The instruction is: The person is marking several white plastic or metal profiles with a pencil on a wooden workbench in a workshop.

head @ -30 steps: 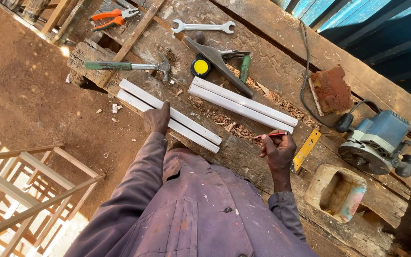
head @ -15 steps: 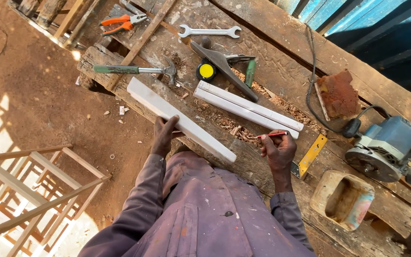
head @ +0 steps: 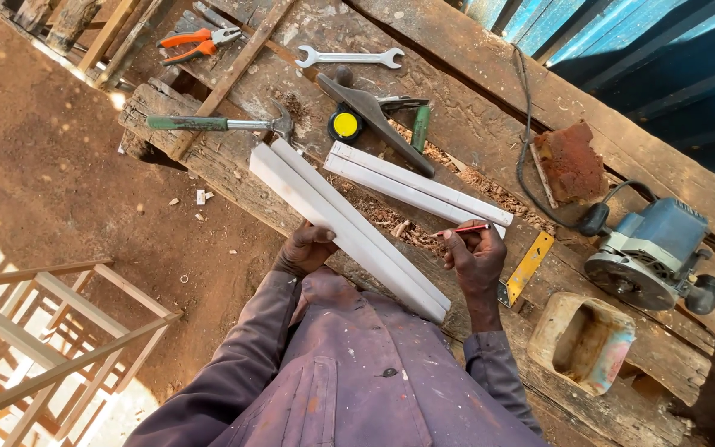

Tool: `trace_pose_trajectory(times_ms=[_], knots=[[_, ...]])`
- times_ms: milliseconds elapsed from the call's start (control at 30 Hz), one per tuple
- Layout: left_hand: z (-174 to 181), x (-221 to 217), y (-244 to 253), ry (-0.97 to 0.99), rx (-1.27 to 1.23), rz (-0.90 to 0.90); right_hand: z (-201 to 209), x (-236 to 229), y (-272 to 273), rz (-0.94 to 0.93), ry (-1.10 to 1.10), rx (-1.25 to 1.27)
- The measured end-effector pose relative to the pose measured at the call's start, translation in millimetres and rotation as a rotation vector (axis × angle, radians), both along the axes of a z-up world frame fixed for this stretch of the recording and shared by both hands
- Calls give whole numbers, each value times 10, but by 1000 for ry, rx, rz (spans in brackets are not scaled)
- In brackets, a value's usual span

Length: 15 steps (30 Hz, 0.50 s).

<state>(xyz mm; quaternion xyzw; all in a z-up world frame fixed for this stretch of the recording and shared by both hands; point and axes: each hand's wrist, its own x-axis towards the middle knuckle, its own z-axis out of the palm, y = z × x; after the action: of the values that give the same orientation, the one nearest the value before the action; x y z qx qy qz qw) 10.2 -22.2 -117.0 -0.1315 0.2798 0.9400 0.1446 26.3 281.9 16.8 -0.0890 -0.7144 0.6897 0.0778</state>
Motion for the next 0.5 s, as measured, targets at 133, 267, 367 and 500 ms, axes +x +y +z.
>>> trace_pose_trajectory(times_ms=[133,267,367,500], knots=[[-1049,49,-34,-37,-3,-11,0,56,73,-14,-5,0],[-576,51,131,-63,-45,-50,-84,52,113,-14,-6,10],[-827,74,241,-71,-66,-66,-67,40,112,-11,-3,10],[-55,17,413,-62,-147,-95,-29,5,77,3,-6,26]])
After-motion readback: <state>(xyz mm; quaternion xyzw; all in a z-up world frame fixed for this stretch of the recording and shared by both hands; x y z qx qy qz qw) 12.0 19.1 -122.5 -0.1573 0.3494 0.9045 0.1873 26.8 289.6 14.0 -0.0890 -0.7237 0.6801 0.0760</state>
